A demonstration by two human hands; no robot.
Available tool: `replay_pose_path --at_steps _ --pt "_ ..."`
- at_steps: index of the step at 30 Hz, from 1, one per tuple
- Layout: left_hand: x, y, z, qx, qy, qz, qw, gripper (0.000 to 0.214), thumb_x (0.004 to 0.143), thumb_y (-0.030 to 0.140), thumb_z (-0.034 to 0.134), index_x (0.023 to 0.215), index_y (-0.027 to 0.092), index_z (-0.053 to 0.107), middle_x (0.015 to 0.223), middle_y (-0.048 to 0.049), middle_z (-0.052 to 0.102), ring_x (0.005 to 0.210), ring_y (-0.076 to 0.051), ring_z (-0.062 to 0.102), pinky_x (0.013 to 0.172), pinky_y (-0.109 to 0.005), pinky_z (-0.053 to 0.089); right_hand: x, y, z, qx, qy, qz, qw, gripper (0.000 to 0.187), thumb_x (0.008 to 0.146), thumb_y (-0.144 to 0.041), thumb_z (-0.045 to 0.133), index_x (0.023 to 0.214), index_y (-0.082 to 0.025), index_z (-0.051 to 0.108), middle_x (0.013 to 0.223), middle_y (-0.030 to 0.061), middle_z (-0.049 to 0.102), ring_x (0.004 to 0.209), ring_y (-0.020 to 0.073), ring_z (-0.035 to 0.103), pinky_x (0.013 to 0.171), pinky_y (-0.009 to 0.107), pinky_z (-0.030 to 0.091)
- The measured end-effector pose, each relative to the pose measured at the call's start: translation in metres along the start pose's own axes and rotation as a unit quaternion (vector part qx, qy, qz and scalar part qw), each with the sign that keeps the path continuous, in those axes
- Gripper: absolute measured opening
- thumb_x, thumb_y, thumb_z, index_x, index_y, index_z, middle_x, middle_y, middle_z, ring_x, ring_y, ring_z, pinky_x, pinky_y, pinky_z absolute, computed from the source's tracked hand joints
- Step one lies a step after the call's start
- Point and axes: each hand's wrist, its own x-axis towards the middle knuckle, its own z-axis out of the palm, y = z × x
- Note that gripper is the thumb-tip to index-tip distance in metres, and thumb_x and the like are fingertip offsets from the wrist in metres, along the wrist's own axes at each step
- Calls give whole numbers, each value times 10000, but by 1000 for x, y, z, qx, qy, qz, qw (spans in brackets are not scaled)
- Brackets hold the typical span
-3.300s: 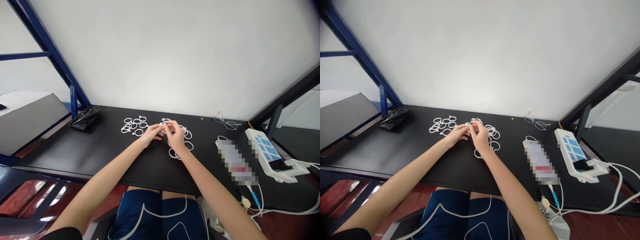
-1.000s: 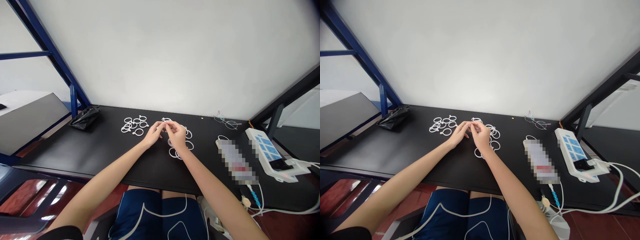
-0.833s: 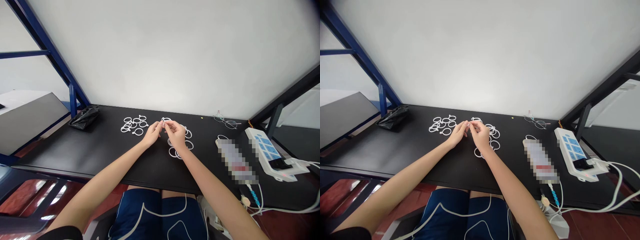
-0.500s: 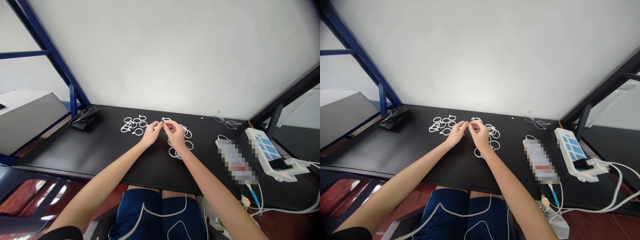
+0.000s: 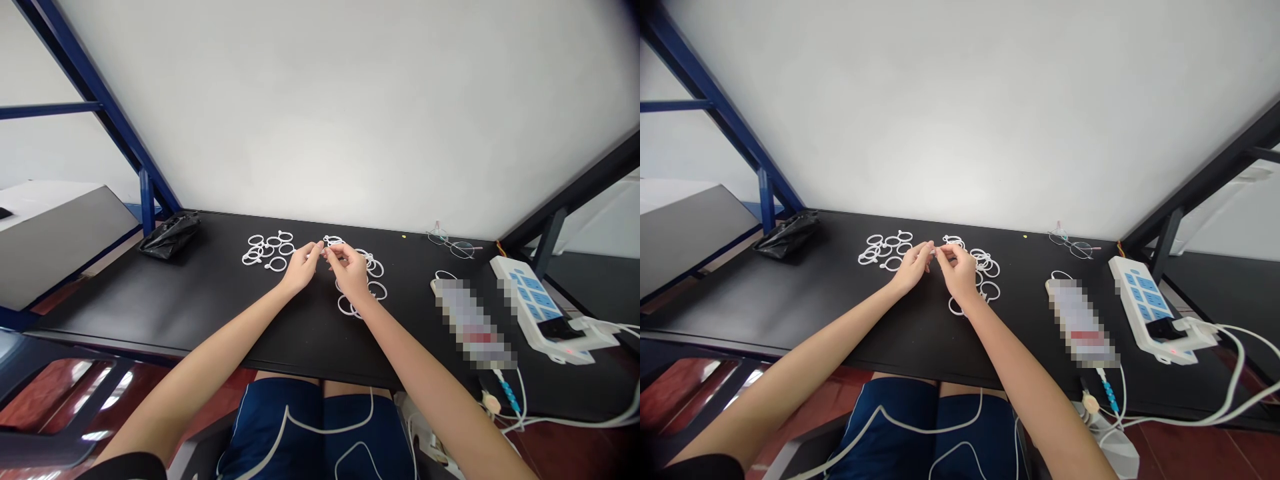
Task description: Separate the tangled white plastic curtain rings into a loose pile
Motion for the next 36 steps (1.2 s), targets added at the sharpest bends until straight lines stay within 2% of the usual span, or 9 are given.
replay_pose_path --at_steps 5,12,23,36 --pt "-2 2 -1 20 8 4 1000 458 922 566 404 753 168 554 616 33 418 556 -103 422 508 -221 385 -1 1 0 -13 -4 -4 1000 193 866 -380 602 835 -196 650 848 71 726 767 209 694 576 300 565" --pt "-5 8 -3 68 16 9 998 481 938 546 373 701 163 544 644 13 506 568 -108 423 560 -241 375 -3 1 1 -12 -16 2 1000 199 880 -384 583 822 -199 629 844 67 722 775 205 695 591 300 568" --pt "-8 15 -4 149 40 16 988 383 928 356 340 597 188 434 555 27 400 557 -124 377 556 -258 277 -2 2 3 23 -30 34 999 255 845 -449 614 803 -198 636 823 65 726 749 203 703 547 276 562" --pt "-7 15 -4 164 41 10 986 328 876 316 388 575 187 399 550 33 376 553 -115 342 555 -260 259 -1 3 5 84 -30 66 994 327 771 -506 687 732 -187 627 718 44 700 651 180 685 519 271 564"
